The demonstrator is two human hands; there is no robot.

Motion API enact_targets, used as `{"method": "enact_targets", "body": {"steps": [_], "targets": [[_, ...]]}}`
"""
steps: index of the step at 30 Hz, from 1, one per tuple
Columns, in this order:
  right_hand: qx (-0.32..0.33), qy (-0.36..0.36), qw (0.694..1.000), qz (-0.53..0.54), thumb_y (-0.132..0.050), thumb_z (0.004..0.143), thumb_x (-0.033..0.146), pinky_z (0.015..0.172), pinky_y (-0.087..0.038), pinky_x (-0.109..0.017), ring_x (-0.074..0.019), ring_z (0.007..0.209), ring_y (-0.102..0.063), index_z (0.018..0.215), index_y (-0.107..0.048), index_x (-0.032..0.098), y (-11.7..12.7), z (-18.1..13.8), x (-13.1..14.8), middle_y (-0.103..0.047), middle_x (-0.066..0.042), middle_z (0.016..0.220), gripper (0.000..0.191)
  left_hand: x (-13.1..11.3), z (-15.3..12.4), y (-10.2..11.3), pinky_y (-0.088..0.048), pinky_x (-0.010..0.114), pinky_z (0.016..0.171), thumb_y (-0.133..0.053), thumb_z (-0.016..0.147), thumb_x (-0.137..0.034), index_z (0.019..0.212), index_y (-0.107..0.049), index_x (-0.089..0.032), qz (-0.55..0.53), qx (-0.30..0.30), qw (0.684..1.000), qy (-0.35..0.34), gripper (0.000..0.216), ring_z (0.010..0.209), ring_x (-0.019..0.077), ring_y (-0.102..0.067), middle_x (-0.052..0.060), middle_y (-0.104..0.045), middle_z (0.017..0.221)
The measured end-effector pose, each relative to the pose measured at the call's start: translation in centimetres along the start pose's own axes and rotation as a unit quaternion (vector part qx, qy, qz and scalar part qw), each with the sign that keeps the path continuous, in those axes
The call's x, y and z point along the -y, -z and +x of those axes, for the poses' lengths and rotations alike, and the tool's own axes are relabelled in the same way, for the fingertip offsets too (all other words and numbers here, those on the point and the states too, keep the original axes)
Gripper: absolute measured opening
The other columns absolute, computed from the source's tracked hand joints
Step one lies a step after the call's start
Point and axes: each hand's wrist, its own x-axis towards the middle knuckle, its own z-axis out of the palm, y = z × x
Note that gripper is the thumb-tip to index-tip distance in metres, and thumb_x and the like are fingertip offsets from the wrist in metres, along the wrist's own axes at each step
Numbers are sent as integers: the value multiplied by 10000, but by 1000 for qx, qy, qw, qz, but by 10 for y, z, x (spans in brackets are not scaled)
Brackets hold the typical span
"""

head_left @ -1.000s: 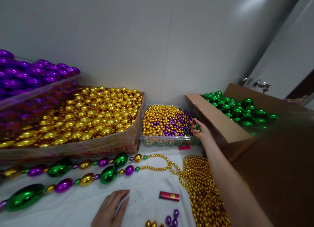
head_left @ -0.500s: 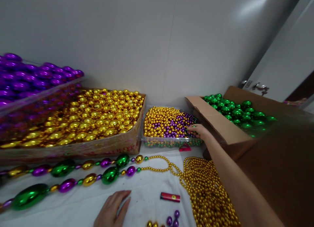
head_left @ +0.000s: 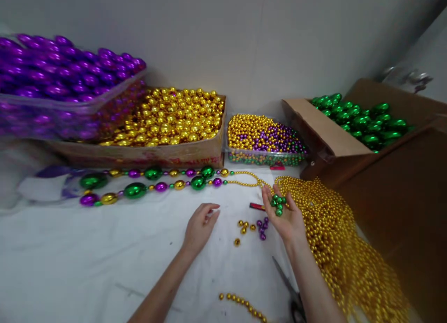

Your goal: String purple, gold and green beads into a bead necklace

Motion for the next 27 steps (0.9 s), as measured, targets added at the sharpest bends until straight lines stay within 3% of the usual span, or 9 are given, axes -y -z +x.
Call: {"method": "enact_targets", "body": {"steps": [4,8,14,21,23,25,27], "targets": [[-1,-67,996,53,-386,985,405,994,-455,-426,-238,1297,-405,1257,-515,159,13,-43,-28,-469,-135,1370,389,-16,-38,1,-485,281,742,-493,849,-362,965,-644,-169,-68,12,997,27,271,873,168,-603,63,-638,994],[41,-117,992,21,-472,949,439,1038,-402,-436,-227,1313,-383,1282,-508,179,24,-67,-51,-443,-118,1403,424,-32,-68,-4,-475,286,764,-520,840,-338,954,-654,-170,-120,48,990,49,243,874,170,-601,58,-661,979],[84,-159,984,1,-507,929,458,1063,-351,-473,-246,1320,-371,1268,-515,197,39,-77,-67,-427,-113,1418,429,-48,-91,-4,-478,304,801,-531,832,-327,936,-666,-169,-155,77,983,59,232,886,182,-612,59,-688,975],[80,-161,983,-34,-536,902,506,1027,-388,-450,-240,1283,-417,1194,-566,220,51,-73,-64,-471,-90,1383,410,-42,-98,2,-487,297,774,-544,818,-365,914,-668,-169,-154,84,981,84,251,846,186,-620,50,-700,908],[70,-148,983,-85,-521,905,519,943,-468,-407,-230,1215,-484,1190,-569,216,55,-71,-61,-496,-94,1354,418,-39,-96,5,-488,292,750,-537,820,-369,918,-667,-165,-151,88,980,94,261,824,184,-618,54,-698,898],[49,-126,978,-157,-523,903,514,706,-550,-288,-190,1000,-598,1159,-585,196,59,-70,-56,-563,-112,1254,412,-41,-93,6,-486,293,743,-527,826,-360,911,-668,-164,-141,82,982,96,256,821,185,-617,59,-698,902],[27,-99,971,-216,-559,888,481,431,-443,-160,-118,676,-581,1095,-610,183,62,-68,-46,-636,-100,1039,367,-52,-94,2,-483,295,747,-519,831,-333,890,-669,-167,-123,72,986,83,231,834,187,-619,60,-700,907]]}}
